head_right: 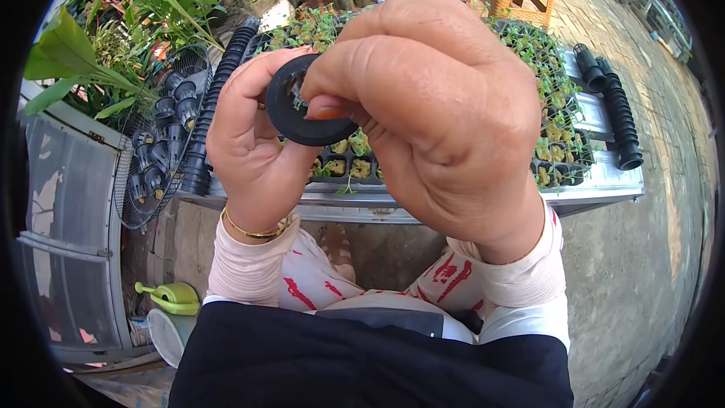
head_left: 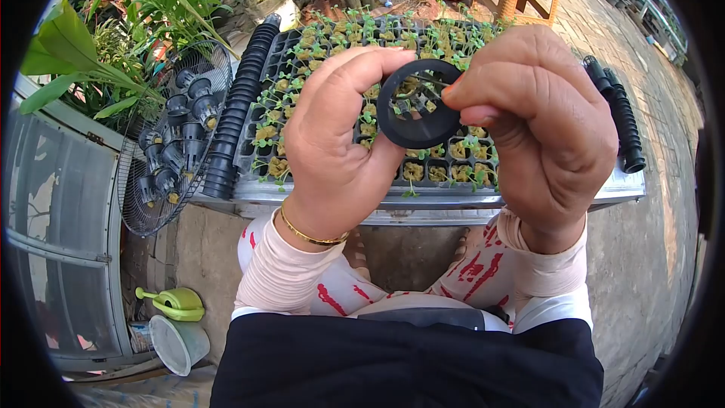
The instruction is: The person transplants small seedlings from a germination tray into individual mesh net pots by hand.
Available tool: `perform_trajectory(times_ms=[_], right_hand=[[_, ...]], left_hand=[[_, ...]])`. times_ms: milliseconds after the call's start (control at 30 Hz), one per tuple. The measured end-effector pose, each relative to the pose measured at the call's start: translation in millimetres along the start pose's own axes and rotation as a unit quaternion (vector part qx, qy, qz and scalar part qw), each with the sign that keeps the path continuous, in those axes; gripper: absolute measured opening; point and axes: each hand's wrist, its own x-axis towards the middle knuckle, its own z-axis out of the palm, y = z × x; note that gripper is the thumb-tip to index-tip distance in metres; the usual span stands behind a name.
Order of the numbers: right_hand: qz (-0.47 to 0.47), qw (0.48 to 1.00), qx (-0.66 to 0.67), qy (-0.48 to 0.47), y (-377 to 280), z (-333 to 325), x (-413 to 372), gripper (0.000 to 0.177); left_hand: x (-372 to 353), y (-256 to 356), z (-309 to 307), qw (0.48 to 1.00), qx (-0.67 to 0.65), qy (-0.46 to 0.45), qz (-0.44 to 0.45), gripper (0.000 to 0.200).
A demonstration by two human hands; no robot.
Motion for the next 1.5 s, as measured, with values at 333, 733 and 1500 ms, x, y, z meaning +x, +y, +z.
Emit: perform_trajectory(times_ms=[333,733,1500], right_hand=[[-0.017,1.000,0.007,0.003,2.4,3.3,0.7,0.014],[-0.003,1.000,0.021,0.012,-3.8,4.2,1.1,0.014],[0.248,0.902,0.312,-0.164,-8.6,55.2,61.8,0.044]], left_hand=[[-0.1,-2.6,-0.2,1.000,0.011,0.003,-0.014,0.040],[1.6,-5.0,-2.3,1.000,0.007,0.006,0.009,0.039],[6.9,7.8,-77.8,0.990,-0.087,0.056,-0.097,0.049]])
